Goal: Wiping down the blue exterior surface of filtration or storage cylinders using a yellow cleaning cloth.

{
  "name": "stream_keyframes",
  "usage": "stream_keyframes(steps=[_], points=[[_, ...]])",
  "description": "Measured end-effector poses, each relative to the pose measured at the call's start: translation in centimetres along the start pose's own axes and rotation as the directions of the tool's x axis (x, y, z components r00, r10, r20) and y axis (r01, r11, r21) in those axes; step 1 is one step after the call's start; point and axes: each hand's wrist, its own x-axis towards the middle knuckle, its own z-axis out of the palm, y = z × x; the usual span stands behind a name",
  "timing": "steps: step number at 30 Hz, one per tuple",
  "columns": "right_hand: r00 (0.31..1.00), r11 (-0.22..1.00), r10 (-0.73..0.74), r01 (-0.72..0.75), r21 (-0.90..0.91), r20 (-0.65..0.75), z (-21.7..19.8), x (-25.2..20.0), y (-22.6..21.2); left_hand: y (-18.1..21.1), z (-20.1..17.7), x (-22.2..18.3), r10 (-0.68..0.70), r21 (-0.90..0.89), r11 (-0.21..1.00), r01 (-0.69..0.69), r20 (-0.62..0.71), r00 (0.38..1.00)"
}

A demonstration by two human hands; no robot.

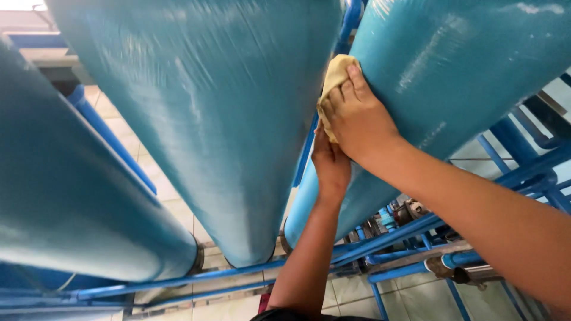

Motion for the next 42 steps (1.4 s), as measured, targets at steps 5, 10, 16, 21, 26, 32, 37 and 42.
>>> stream_keyframes(steps=[5,10,16,21,26,32,37,42], points=[[0.954,0.994,-0.089,0.105,0.04,-0.288,-1.3,-5.6,1.4,2.5,0.5,-4.9,0.204,0.229,0.95,-0.211,0.052,0.978],[0.954,0.983,-0.164,0.18,0.043,-0.25,-1.3,-10.3,2.7,3.5,1.0,-9.0,0.226,0.26,0.937,-0.232,0.053,0.973],[0.956,0.966,-0.242,0.253,0.054,-0.164,-0.8,-13.5,3.6,3.5,0.3,-12.3,0.185,0.426,0.873,-0.238,0.164,0.969],[0.959,0.98,-0.194,0.2,0.009,-0.207,0.3,-12.0,1.2,4.0,-0.5,-14.4,0.189,0.411,0.883,-0.226,0.129,0.973],[0.973,0.994,-0.1,0.109,0.031,-0.208,0.8,-7.8,-1.6,3.1,0.3,-14.0,0.13,0.361,0.905,-0.225,0.268,0.955],[0.948,0.981,-0.193,0.188,0.044,0.252,-0.9,1.2,-3.8,-2.9,0.9,-10.0,0.161,0.339,0.917,-0.208,0.162,0.974],[0.952,0.984,-0.155,0.124,0.129,0.264,0.3,7.0,-6.0,-8.3,-1.6,-3.2,-0.041,0.269,0.962,0.053,-0.047,0.998],[0.987,0.973,-0.086,0.054,0.225,0.134,3.2,7.9,-7.0,-14.4,-2.6,-2.1,-0.41,0.527,0.791,0.311,0.078,0.909]])
